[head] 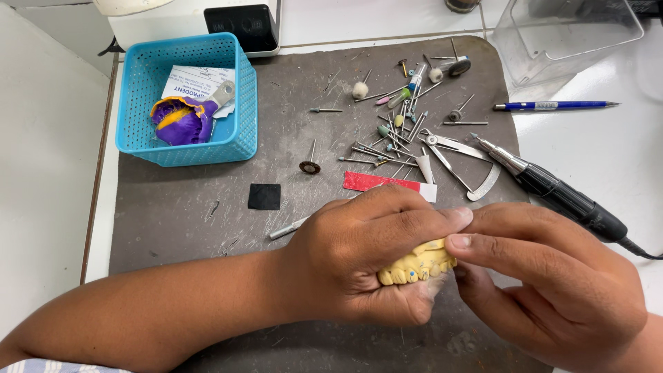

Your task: The person removes a single artificial tooth from a yellow dental cast, uses a rotary handpiece to grind and shape the tooth, then repeatedly seats it into the cast to check fit and alignment.

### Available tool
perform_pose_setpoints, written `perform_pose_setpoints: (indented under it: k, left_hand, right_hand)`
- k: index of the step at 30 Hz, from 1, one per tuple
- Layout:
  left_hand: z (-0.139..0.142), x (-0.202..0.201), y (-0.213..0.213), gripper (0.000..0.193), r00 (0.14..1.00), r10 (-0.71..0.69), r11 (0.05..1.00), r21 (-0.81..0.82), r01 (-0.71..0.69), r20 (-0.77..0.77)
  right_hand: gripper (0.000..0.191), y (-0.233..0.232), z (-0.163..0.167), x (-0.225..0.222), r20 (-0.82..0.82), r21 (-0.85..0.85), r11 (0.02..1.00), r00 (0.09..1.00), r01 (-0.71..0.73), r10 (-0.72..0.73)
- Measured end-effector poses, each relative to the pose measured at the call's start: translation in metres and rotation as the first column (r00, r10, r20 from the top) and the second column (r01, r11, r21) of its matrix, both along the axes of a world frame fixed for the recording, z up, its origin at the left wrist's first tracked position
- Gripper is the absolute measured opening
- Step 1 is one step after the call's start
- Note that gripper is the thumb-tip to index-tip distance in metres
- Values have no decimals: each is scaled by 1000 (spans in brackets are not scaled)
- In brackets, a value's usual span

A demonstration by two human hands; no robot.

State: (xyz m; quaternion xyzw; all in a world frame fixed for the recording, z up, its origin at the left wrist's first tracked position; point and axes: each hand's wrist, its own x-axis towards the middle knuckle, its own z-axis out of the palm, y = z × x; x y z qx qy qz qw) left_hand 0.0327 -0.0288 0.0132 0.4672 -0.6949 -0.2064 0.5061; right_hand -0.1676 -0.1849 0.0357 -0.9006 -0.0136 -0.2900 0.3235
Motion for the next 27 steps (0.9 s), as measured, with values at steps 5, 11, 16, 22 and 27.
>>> perform_pose_setpoints:
  k: [5, 11, 16, 22, 27]
  left_hand:
    - [-1, -9, 0, 36, 987, 52, 992, 124, -33, -154]
    - [-5, -12, -5, 56, 427, 98, 731, 356, 582, -899]
    - [-18, -9, -9, 56, -100, 133, 672, 16, 740, -986]
    - [-26, -6, -9, 56, -94, 114, 668, 7, 744, -989]
    - [-26, -6, -8, 55, -19, 80, 681, 41, 731, -997]
  right_hand:
    - [42, 3, -2, -2, -64, 47, 997, 996, 66, -63]
    - [26, 1, -8, -7, -215, 444, 866, 966, 228, -144]
    - [21, -10, -14, -6, -309, 497, 811, 936, 310, -169]
    - [23, -11, -16, -7, -284, 593, 764, 954, 255, -98]
    - [25, -9, -15, -7, -248, 637, 740, 967, 213, -65]
